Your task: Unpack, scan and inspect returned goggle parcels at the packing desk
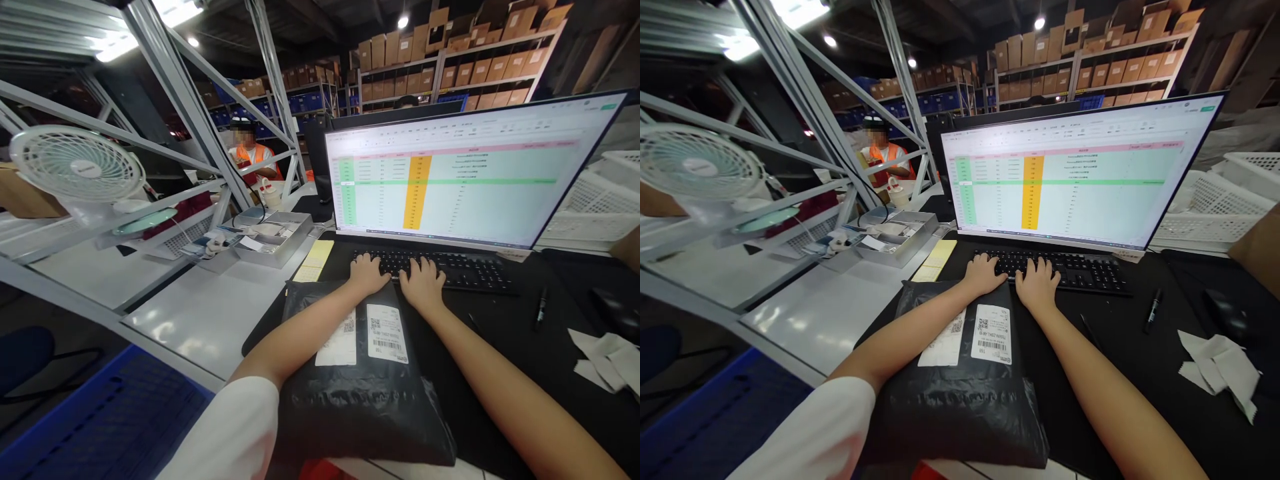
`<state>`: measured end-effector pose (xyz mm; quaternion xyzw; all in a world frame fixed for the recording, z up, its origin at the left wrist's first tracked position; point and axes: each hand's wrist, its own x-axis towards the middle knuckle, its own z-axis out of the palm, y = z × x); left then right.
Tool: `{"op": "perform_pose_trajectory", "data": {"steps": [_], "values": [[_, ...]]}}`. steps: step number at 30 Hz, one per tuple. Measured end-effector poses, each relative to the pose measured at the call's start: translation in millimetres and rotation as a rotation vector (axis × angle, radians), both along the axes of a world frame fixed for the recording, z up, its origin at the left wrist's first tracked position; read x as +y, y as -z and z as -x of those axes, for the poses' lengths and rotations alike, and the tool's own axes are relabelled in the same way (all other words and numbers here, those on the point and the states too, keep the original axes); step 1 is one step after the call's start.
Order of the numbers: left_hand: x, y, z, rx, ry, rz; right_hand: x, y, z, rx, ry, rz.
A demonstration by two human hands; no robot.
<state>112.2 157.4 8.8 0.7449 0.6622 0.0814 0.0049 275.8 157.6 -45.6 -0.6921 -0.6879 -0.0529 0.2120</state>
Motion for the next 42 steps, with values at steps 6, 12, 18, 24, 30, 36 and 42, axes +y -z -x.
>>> {"op": "perform_pose_trajectory", "data": {"steps": [6,12,18,24,30,36,42], "values": [[-8,1.1,1,-0.011,0.017,0.076,14,-9,-27,0.018,0.125,0.013],[-10,1.0,4,-0.01,0.036,0.132,16,-9,-27,0.014,0.099,-0.015],[-2,2.2,7,-0.022,0.04,0.108,14,-8,-26,-0.006,0.111,-0.024],[4,4.2,10,-0.016,0.052,0.106,18,-5,-27,0.007,0.122,-0.022],[4,3.3,10,-0.004,0.061,0.113,18,-5,-27,0.046,0.107,-0.025],[6,5.7,11,0.003,0.073,0.098,14,-7,-25,0.079,0.097,-0.05],[9,10.1,12,0.007,0.098,0.063,7,-14,-20,0.079,0.011,-0.117]]}}
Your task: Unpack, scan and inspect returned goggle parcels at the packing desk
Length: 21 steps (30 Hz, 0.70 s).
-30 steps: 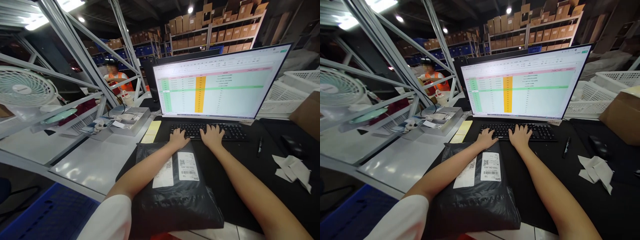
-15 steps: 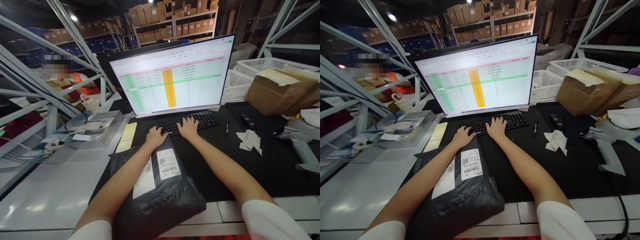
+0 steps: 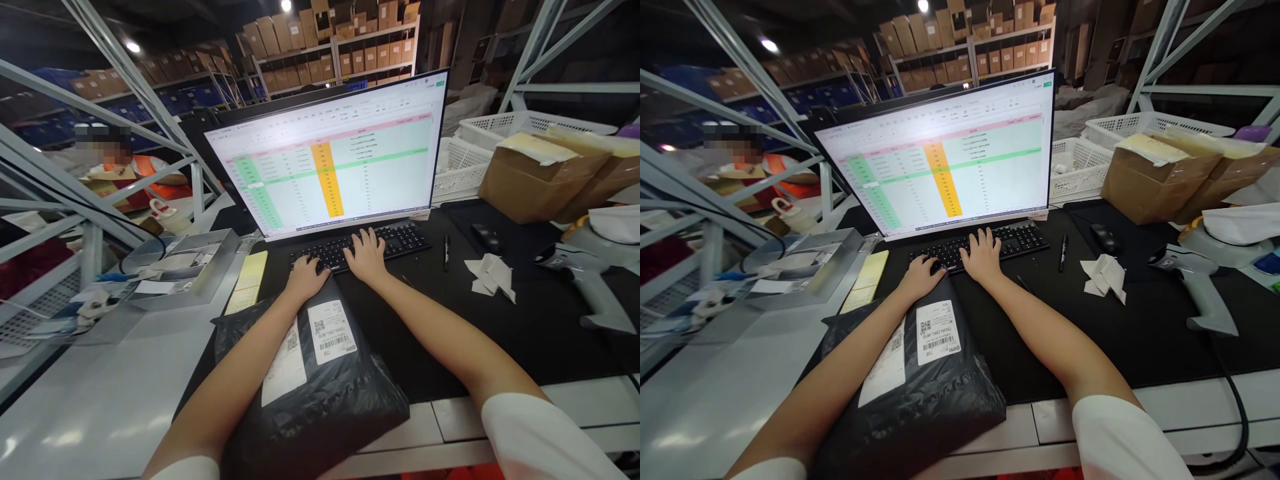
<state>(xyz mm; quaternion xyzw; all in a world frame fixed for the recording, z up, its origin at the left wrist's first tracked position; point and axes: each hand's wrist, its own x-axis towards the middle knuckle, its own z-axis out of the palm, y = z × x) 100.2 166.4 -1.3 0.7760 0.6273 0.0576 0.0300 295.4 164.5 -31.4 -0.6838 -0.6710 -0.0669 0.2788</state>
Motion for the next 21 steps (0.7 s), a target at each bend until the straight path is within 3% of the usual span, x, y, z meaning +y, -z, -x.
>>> {"op": "perform_pose_trajectory", "data": {"steps": [11,21], "values": [[-1.7,1.6,-0.9,-0.016,0.014,-0.089,-2.5,0.3,3.3,0.019,-0.069,0.005],[-3.0,-4.7,-2.1,0.038,0.002,-0.028,-1.2,2.6,3.4,0.016,-0.071,0.022]]}}
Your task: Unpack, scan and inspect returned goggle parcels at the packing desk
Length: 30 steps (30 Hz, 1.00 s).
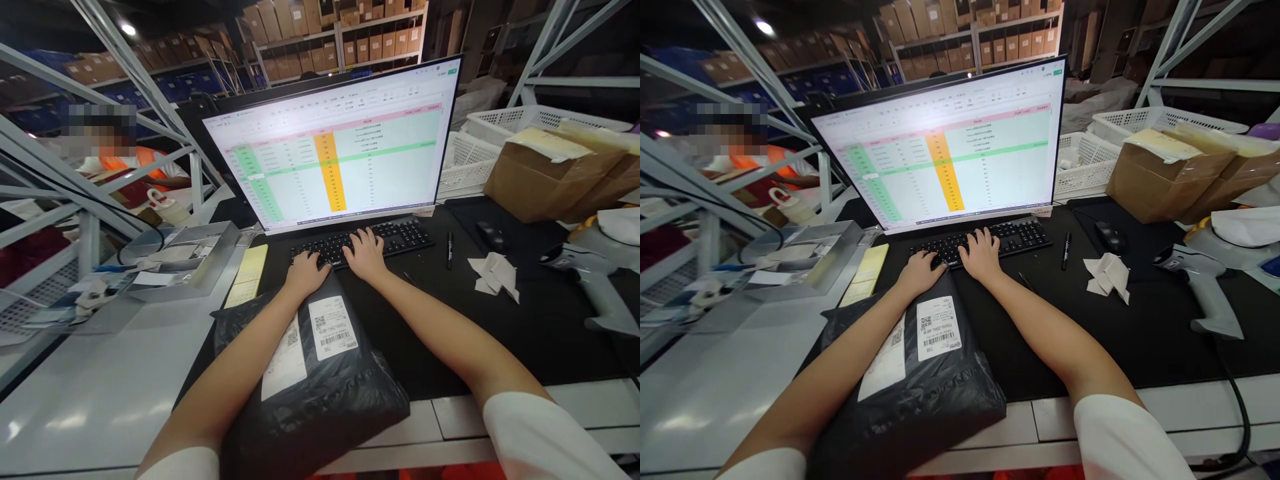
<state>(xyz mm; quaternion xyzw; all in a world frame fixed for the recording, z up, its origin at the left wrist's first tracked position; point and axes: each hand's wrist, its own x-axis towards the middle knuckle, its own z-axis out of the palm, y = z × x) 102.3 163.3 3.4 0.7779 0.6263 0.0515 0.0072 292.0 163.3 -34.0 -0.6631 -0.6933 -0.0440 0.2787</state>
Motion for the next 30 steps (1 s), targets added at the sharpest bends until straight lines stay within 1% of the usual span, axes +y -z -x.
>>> {"op": "perform_pose_trajectory", "data": {"steps": [5,9,17,21,26,30], "values": [[-6,-1.8,-3,-0.008,-0.02,0.0,1,4,0,-0.014,-0.067,0.025],[-9,-4.3,-8,-0.028,-0.042,0.007,2,7,6,-0.027,-0.117,0.039],[-7,-5.7,-21,0.076,-0.027,-0.019,1,8,13,-0.057,-0.13,0.044],[-9,-6.4,-22,0.06,-0.044,-0.042,-1,6,12,-0.078,-0.152,0.043],[-12,-9.9,-19,0.05,-0.061,-0.049,-4,6,16,-0.133,-0.258,0.048],[-12,-11.4,-16,0.024,-0.068,-0.021,-6,4,18,-0.131,-0.257,0.04]]}}
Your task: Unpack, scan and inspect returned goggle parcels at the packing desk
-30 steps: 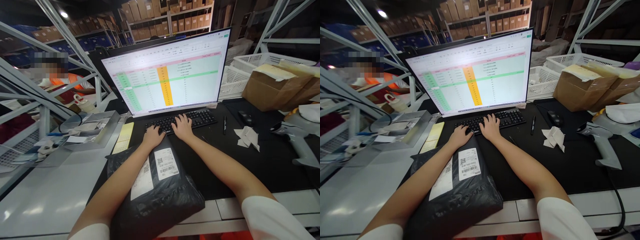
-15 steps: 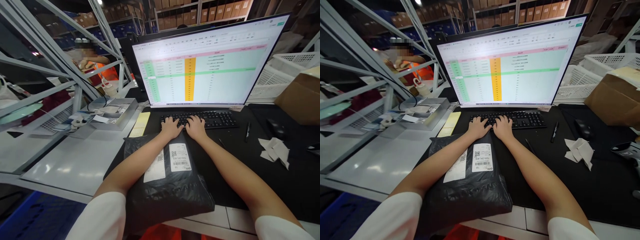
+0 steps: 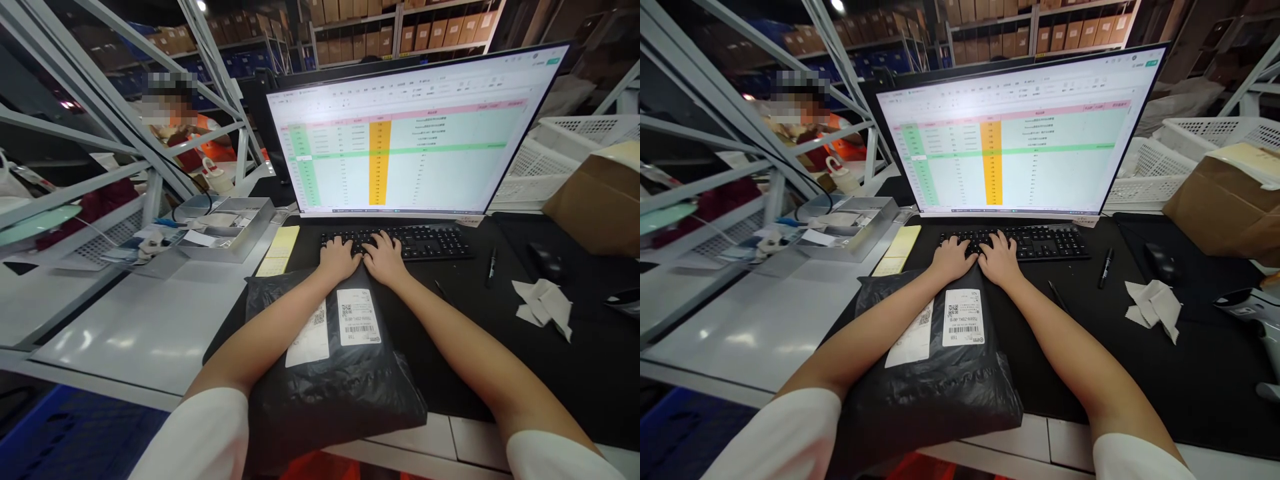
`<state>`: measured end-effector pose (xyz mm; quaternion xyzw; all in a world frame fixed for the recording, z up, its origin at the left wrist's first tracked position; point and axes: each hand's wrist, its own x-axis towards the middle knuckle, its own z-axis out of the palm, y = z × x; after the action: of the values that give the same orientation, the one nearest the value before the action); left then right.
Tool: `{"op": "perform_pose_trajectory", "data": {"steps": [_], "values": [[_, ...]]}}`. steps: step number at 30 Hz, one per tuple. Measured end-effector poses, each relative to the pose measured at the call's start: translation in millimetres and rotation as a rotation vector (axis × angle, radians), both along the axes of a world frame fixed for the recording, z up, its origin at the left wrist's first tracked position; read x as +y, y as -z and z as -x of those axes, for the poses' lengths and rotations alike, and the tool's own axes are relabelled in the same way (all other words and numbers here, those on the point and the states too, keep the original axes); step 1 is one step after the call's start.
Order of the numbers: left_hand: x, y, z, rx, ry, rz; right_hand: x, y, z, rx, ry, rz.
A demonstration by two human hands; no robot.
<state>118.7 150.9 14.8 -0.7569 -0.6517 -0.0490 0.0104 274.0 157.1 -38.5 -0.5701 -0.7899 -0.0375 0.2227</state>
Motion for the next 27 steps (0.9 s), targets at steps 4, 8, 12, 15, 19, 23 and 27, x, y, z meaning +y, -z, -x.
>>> {"op": "perform_pose_trajectory", "data": {"steps": [4,8,12,15,19,23,27], "values": [[0.7,1.3,0.8,-0.007,0.006,-0.006,-1.0,-2.3,1.6,0.036,0.037,-0.009],[3.5,3.5,-0.9,0.039,0.028,0.002,-1.0,-3.7,2.5,0.061,0.073,-0.025],[4.0,4.5,-2.0,0.06,0.01,-0.011,-1.7,-3.8,1.8,0.068,0.092,-0.049],[0.8,4.4,-1.3,0.02,-0.025,-0.029,-2.1,-2.6,0.8,0.076,0.119,-0.072],[-2.2,4.6,0.6,0.007,-0.014,-0.092,-0.9,0.2,0.1,0.09,0.158,-0.081],[1.4,6.6,3.0,0.008,-0.027,-0.093,1.0,2.1,-0.6,0.091,0.16,-0.098],[7.7,9.7,4.9,-0.001,-0.048,-0.076,2.1,2.9,-4.0,0.095,0.16,-0.125]]}}
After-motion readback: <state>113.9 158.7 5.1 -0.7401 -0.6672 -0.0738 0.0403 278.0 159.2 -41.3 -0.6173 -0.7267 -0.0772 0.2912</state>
